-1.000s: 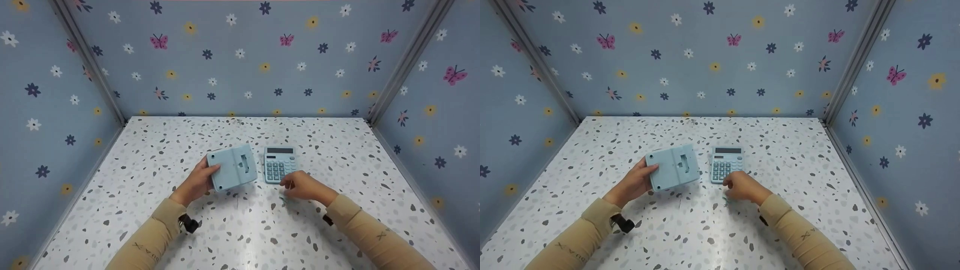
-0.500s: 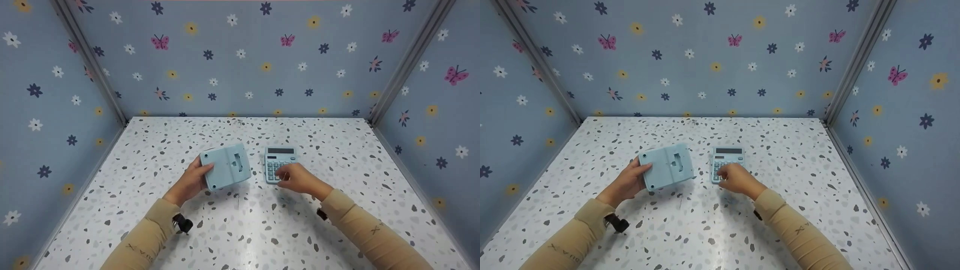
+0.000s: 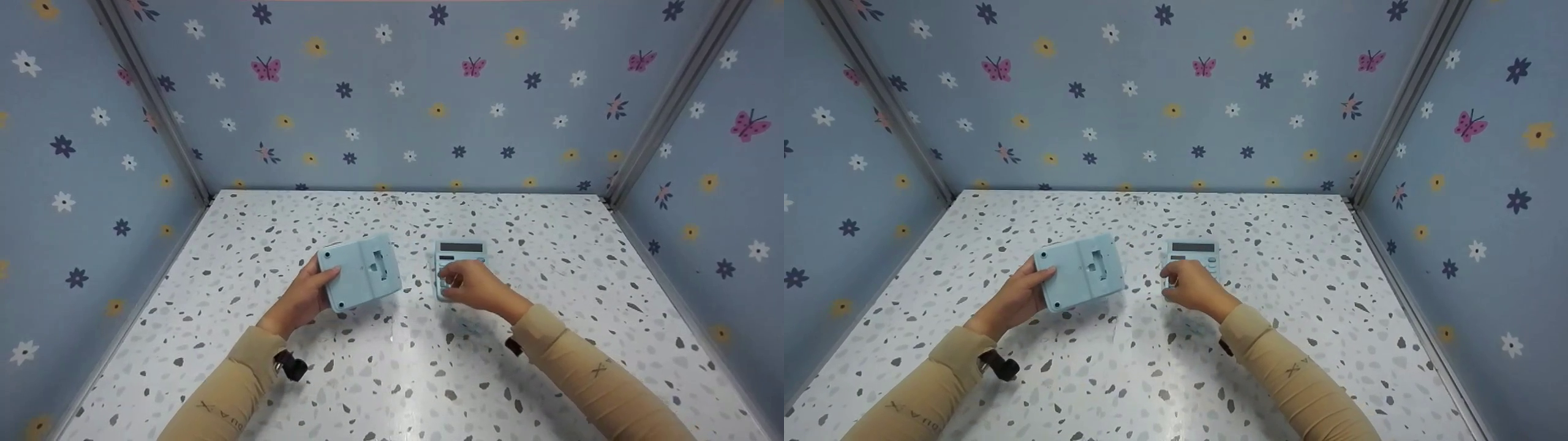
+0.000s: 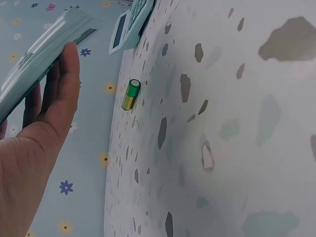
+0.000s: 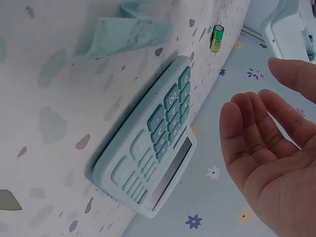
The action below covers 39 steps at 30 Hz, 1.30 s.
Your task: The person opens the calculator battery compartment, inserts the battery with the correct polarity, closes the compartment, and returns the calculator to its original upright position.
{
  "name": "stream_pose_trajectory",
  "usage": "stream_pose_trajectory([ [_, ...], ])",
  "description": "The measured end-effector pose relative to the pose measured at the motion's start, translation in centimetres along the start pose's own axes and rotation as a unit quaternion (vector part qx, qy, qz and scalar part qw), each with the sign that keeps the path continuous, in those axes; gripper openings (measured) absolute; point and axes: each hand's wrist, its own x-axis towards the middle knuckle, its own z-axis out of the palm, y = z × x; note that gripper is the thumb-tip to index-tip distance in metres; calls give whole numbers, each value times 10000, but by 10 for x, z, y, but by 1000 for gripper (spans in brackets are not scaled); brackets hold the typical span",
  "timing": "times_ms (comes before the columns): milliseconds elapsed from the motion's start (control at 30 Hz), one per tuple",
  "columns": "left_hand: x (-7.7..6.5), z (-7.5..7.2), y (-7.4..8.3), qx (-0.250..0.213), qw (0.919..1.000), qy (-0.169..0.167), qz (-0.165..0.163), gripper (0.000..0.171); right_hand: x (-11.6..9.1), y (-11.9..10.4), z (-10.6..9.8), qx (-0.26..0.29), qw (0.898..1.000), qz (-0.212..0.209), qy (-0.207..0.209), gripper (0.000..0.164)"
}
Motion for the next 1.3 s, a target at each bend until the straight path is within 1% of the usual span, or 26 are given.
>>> stream_pose_trajectory([
  [200,-2,-7,2,26,10000,81,14,67,6,-5,5,115,9998,-185,10,33],
  [400,-2,-11,5,43,9998,171,-62,65,11,-9,9,182,9998,-77,-53,33],
  [700,-5,-17,11,43,10000,62,49,66,24,-18,17,207,9998,-79,-24,33],
  [967,-6,-22,11,-15,9999,122,5,67,41,-29,21,489,9988,89,-24,35],
  [1133,-7,-26,11,-27,9999,138,-22,68,54,-31,25,592,9981,153,-50,38],
  [1300,-9,-30,10,82,9998,186,-39,67,67,-32,31,753,9964,384,-55,40],
])
